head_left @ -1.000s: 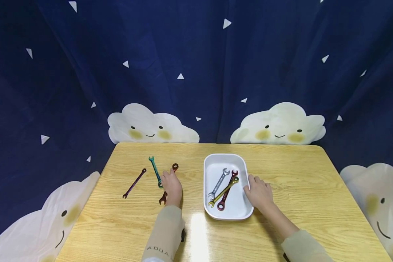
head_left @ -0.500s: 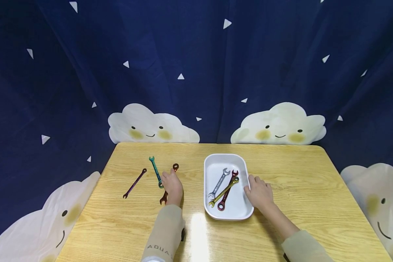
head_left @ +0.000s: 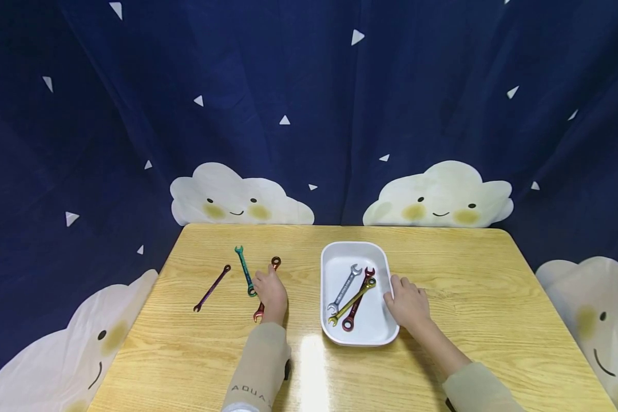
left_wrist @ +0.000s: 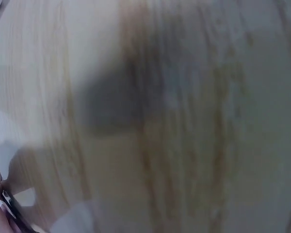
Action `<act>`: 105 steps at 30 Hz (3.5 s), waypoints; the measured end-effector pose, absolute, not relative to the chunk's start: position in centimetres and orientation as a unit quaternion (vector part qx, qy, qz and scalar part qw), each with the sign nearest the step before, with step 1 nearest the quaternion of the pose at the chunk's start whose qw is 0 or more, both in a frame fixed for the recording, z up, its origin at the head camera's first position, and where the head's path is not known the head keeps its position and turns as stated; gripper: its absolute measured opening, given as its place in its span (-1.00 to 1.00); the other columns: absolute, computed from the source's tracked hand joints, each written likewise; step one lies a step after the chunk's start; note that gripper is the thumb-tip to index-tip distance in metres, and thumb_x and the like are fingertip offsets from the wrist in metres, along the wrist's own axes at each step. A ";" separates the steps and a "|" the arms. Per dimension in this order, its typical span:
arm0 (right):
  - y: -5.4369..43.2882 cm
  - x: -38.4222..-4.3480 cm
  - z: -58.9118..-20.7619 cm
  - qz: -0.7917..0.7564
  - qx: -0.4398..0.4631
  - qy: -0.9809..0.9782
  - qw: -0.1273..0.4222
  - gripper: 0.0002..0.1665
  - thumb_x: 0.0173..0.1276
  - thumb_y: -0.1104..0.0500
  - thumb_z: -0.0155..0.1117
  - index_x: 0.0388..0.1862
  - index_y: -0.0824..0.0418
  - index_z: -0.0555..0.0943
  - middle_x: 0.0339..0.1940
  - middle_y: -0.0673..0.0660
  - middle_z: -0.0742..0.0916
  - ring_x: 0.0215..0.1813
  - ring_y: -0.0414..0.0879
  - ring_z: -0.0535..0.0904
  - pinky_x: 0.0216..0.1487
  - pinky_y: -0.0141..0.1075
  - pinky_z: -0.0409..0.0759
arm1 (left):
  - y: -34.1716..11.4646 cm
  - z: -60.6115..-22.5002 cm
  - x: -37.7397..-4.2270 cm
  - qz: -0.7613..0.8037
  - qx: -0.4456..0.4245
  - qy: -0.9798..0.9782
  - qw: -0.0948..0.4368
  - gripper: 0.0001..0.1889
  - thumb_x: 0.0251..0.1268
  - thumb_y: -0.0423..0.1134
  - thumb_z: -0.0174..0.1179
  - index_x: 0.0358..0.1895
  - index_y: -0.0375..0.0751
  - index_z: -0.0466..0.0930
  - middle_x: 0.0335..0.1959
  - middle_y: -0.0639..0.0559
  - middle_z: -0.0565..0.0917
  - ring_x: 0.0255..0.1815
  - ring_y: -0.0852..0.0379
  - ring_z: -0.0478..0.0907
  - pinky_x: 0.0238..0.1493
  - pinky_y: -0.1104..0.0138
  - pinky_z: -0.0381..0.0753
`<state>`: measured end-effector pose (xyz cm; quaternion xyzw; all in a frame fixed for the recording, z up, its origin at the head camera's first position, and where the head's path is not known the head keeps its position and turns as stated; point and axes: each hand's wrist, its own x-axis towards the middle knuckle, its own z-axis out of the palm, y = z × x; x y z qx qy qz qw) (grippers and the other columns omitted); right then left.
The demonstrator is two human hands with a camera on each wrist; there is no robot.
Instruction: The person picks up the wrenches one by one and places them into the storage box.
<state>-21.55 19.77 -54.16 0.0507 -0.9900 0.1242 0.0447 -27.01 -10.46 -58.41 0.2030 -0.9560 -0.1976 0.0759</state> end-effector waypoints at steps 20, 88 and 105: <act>19.9 -21.6 -54.4 0.124 0.050 -0.990 0.045 -0.60 0.28 0.07 -0.03 -0.02 0.32 0.37 -0.23 0.29 0.54 -0.19 0.20 0.50 -0.14 0.09 0.37 | -10.7 -58.9 -26.6 -0.182 0.174 -0.963 0.094 -0.52 0.23 -0.60 -0.08 0.24 -0.27 0.35 -0.11 -0.44 0.34 -0.21 -0.21 0.31 -0.27 0.15 0.41; 19.9 -21.7 -54.6 0.123 0.051 -0.990 0.045 -0.59 0.29 0.06 -0.02 -0.01 0.32 0.36 -0.21 0.29 0.54 -0.16 0.20 0.49 -0.11 0.11 0.36 | -5.2 -53.4 -25.9 -0.106 0.040 -0.959 0.261 -0.69 0.11 -0.48 -0.02 -0.06 -0.47 0.51 -0.44 -0.28 0.49 -0.49 -0.07 0.44 -0.44 0.25 0.51; 19.7 -21.5 -54.2 0.123 0.054 -0.990 0.050 -0.61 0.27 0.07 -0.01 -0.04 0.32 0.36 -0.25 0.29 0.54 -0.21 0.20 0.50 -0.15 0.09 0.38 | -2.3 -51.9 -25.3 -0.124 0.025 -0.963 0.236 -0.63 0.14 -0.47 -0.05 0.05 -0.44 0.48 -0.34 -0.31 0.49 -0.42 -0.07 0.45 -0.50 0.33 0.56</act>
